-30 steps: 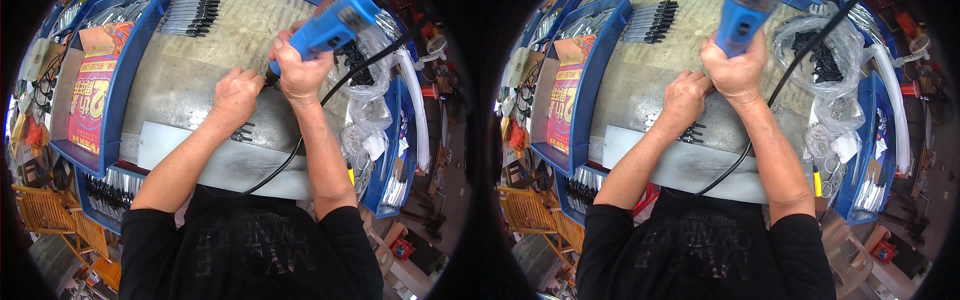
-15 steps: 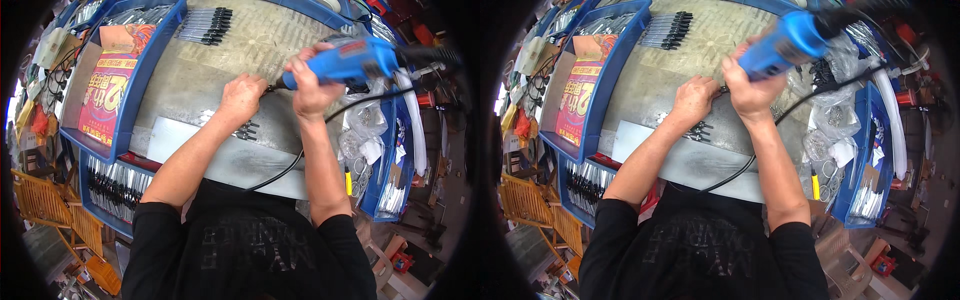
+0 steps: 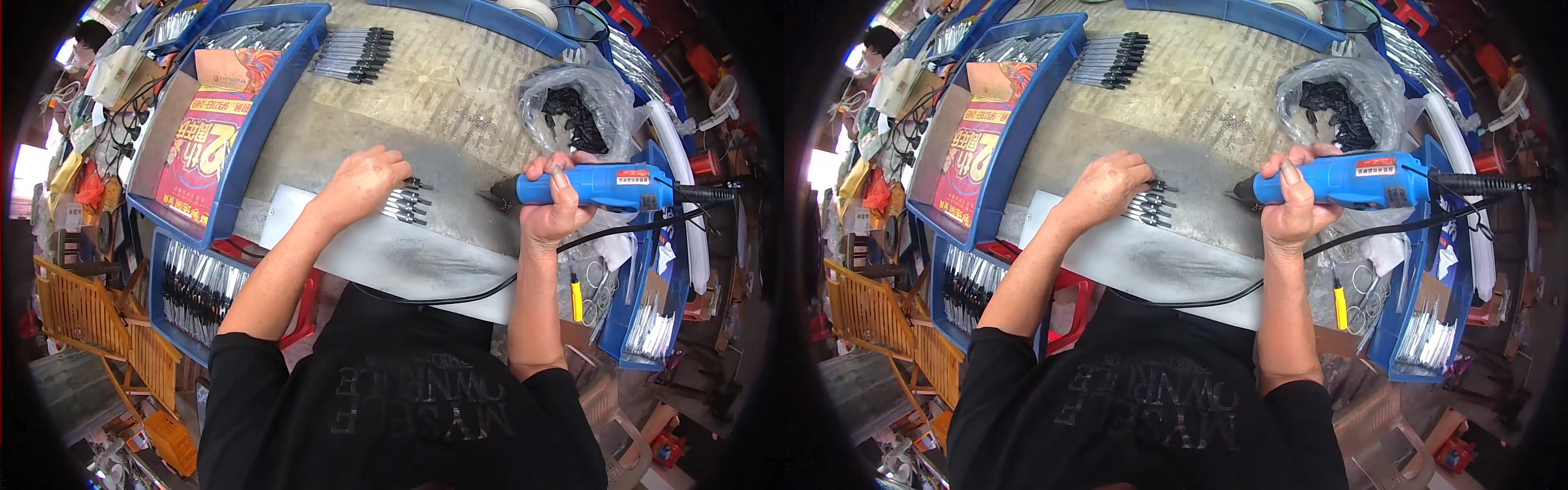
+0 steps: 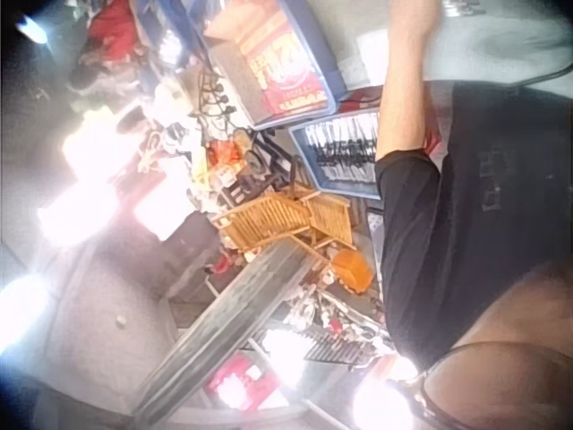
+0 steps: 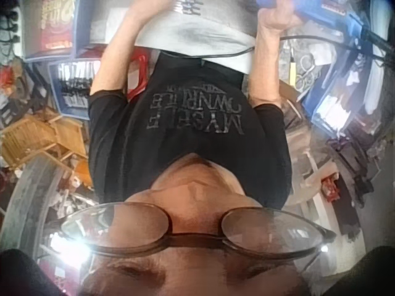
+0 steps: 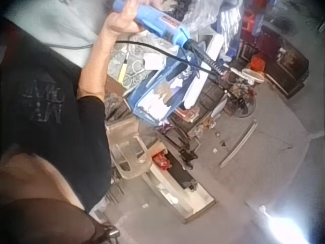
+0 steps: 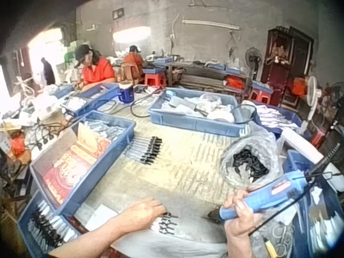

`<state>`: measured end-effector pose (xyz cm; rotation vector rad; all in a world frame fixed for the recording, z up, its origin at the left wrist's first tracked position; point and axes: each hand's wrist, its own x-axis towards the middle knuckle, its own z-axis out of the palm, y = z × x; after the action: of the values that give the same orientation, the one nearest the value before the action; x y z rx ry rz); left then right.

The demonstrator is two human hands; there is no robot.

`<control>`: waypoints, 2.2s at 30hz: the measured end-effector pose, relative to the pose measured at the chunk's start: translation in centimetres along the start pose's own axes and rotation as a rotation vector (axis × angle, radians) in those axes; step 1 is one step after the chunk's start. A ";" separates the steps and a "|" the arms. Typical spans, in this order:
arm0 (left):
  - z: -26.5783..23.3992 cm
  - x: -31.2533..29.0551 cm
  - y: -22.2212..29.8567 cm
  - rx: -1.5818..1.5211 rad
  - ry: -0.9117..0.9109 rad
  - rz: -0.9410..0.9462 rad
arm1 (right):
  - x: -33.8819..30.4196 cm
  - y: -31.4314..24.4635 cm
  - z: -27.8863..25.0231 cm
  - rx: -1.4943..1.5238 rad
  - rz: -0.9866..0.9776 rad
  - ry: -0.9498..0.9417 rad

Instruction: The person processes small electronic components on a workbench using an electric screwdriver to manipulate screws into a workpiece.

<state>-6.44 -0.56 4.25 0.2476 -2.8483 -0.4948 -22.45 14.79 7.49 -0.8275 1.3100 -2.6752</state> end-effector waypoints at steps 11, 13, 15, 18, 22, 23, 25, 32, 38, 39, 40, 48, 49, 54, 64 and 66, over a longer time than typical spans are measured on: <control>-1.3 0.3 -2.7 -0.066 0.172 -0.092 | -0.2 0.2 -1.3 0.112 0.055 -0.006; -1.9 1.0 -4.7 0.002 0.185 -0.181 | -0.2 0.2 -1.3 0.100 0.063 0.000; -1.8 1.9 -7.4 0.103 0.308 -0.268 | -0.2 0.4 -1.3 0.113 0.074 0.002; -1.8 3.3 -10.0 0.191 0.404 -0.237 | -0.3 0.6 -1.3 0.046 0.067 -0.045; -1.6 4.9 -12.0 0.306 0.410 -0.232 | -0.2 0.6 -1.2 0.048 0.076 -0.037; -1.5 5.2 -12.4 0.314 0.395 -0.225 | -0.2 0.7 -1.2 0.045 0.076 -0.034; -1.3 5.5 -13.1 0.321 0.377 -0.219 | -0.2 0.7 -1.3 0.026 0.076 -0.004; -1.8 6.0 -14.0 0.340 0.261 -0.186 | -0.1 0.8 -1.5 0.075 0.107 -0.003; -1.8 5.7 -14.3 0.485 0.269 -0.051 | -0.1 0.9 -1.7 0.076 0.111 0.006; -1.9 5.8 -14.0 0.511 0.319 -0.010 | -0.1 0.8 -1.6 0.067 0.107 0.013; -1.9 5.8 -13.6 0.500 0.361 0.028 | -0.1 0.8 -1.5 0.073 0.112 0.015; 0.6 4.1 -4.9 0.278 0.174 0.028 | -0.1 1.0 -1.5 0.063 0.116 0.050; 1.1 3.9 -4.4 0.250 0.131 0.007 | 0.0 1.0 -1.5 0.056 0.113 0.051; 1.0 3.7 -3.7 0.153 0.108 -0.054 | -0.1 1.1 -1.6 0.064 0.118 0.058; 1.2 6.4 -2.4 0.205 0.096 -0.035 | 0.0 1.1 -1.6 0.061 0.122 0.054; 1.3 6.9 -2.1 0.225 0.067 -0.033 | 0.0 1.1 -1.6 0.061 0.125 0.058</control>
<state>-13.09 -3.48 3.74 0.3453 -2.8364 -0.1667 -23.39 15.20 5.89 -0.6435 1.2399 -2.6461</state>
